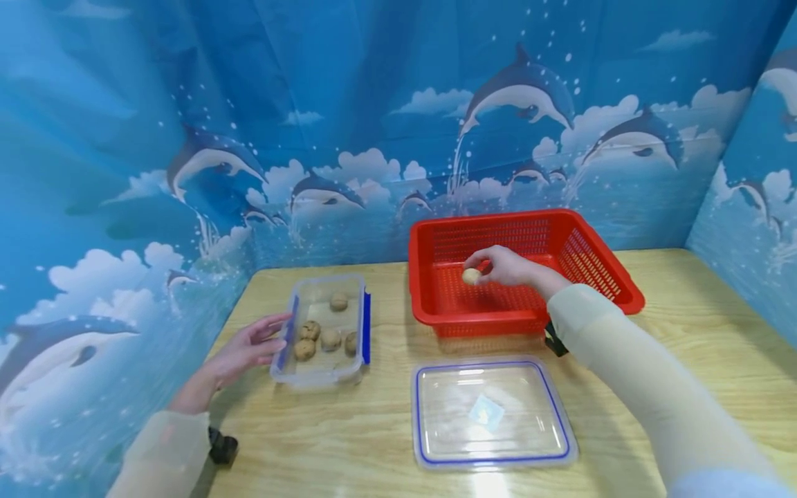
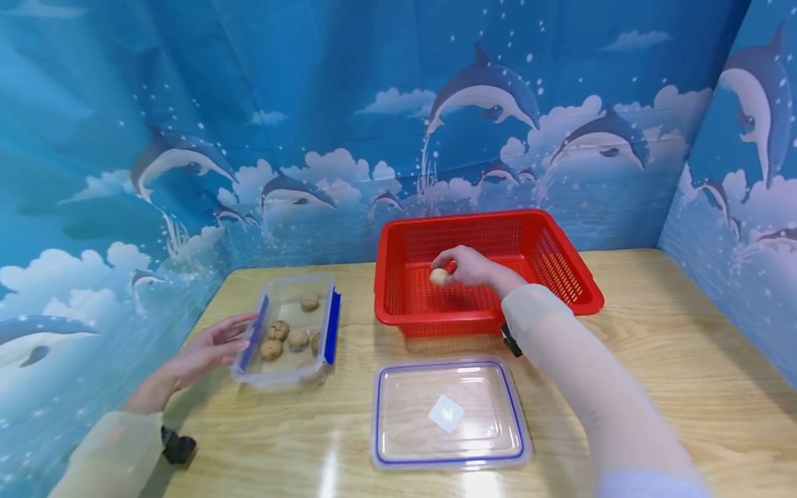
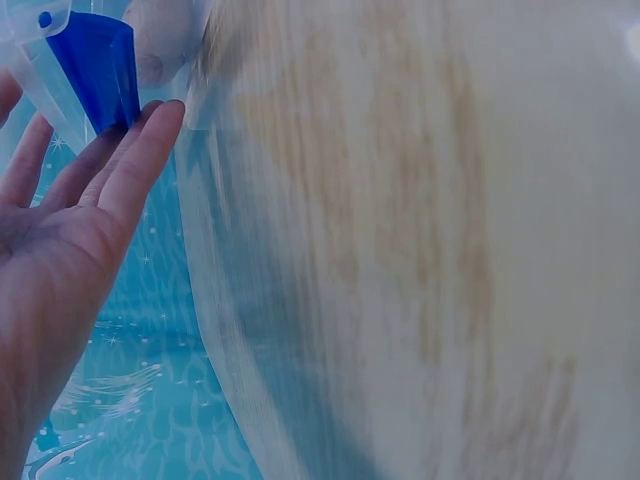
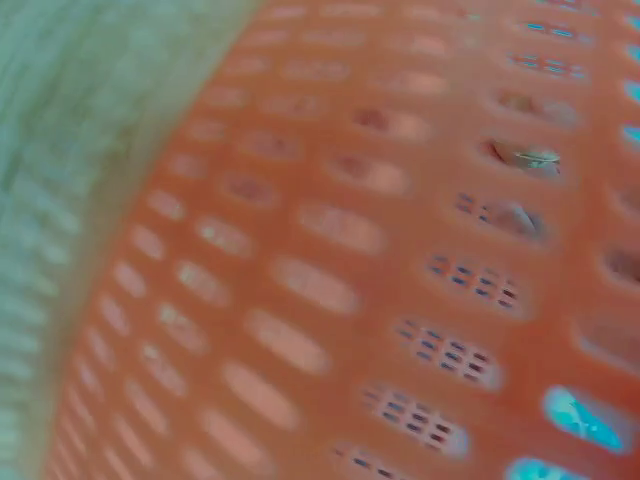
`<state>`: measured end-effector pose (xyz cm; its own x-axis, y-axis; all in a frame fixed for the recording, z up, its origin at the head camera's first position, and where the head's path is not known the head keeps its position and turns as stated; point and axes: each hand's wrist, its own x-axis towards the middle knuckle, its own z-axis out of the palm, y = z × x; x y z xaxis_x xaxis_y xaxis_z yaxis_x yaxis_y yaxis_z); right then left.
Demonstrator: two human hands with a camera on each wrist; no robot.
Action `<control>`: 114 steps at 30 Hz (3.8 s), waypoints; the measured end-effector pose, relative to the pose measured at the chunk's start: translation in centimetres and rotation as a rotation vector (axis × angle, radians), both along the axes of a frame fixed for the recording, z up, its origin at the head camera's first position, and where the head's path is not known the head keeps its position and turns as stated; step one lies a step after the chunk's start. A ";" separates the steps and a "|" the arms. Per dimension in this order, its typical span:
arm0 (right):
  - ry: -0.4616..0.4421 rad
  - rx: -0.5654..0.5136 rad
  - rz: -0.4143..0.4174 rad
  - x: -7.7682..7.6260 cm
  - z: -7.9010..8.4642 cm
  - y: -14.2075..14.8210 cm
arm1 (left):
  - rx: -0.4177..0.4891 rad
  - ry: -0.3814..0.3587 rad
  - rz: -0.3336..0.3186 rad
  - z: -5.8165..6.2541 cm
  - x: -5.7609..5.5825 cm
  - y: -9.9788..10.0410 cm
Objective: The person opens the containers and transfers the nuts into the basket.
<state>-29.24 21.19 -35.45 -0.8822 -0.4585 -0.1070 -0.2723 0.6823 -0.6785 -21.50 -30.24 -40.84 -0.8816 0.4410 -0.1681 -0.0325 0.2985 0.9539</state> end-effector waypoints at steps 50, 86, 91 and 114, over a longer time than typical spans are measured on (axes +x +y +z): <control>0.000 -0.071 0.006 1.8 2.1 -1.9 | 0.016 -0.014 0.011 -0.3 0.3 0.0; 0.024 -0.142 0.501 3.5 1.3 -19.1 | 0.013 -0.015 0.013 -0.1 0.0 0.0; -0.015 -0.116 0.549 3.7 0.4 -20.6 | 0.010 -0.018 0.017 0.0 0.0 0.0; -0.036 0.186 0.646 4.4 -1.4 -24.4 | 0.013 -0.017 0.020 0.2 0.2 0.3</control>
<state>-24.83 -3.25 -36.84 -0.4315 -0.8639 -0.2599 -0.6441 0.4968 -0.5817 -21.26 -29.89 -40.67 -0.8876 0.4252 -0.1774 -0.0546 0.2852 0.9569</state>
